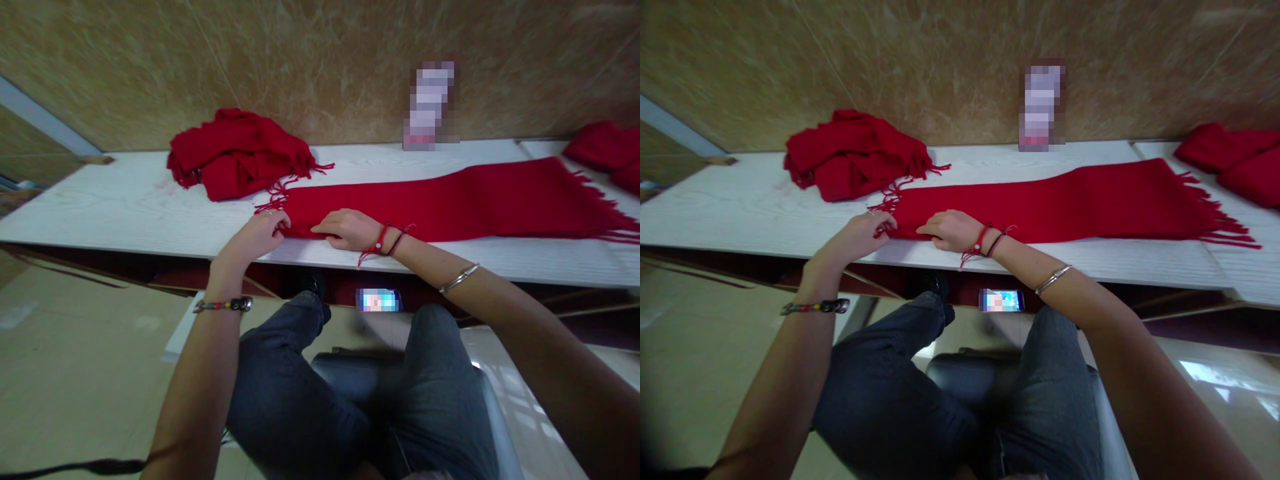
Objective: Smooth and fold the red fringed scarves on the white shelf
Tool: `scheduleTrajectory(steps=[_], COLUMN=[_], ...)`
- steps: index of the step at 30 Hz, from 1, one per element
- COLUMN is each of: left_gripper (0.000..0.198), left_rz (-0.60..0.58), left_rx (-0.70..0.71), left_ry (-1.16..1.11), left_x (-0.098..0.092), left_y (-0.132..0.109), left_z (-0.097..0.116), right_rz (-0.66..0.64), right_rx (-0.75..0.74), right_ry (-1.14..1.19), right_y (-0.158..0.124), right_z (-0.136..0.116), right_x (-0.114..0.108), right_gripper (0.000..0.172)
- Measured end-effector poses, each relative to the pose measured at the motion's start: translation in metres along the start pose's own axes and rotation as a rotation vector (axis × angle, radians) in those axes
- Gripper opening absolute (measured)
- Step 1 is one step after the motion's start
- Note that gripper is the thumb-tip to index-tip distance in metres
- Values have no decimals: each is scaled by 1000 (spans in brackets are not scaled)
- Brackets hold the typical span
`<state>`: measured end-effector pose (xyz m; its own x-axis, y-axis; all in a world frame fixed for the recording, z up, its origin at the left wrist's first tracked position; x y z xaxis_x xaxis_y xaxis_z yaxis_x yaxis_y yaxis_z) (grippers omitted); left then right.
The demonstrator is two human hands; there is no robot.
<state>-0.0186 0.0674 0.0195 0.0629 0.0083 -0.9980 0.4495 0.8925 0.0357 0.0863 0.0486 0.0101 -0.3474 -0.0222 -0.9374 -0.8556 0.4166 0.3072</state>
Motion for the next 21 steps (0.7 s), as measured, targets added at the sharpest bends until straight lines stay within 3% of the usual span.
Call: scheduleTrajectory(steps=[7,13,21], left_gripper=[25,27,31], left_rz=[-30,65,22], left_rx=[79,71,120], left_ry=[-62,63,59], left_x=[11,-4,-3], left_y=[1,4,7], left_z=[12,21,22], right_rz=[12,73,15], right_rx=[89,147,134], right_ry=[-106,-129,-70], right_y=[1,2,3], right_z=[4,6,6], right_x=[-1,-9,1], right_gripper=[38,34,25])
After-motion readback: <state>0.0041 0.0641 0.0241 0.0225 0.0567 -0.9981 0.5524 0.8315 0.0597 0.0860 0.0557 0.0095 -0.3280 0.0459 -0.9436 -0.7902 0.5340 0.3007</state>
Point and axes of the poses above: each hand's wrist, its own y-axis towards the middle knuckle, its own x-axis out of the palm, z = x × y, the point moved 10 cm from there along y, towards the middle knuckle, and after that the axes turned 8 degrees about x, right-handed, at the moved point
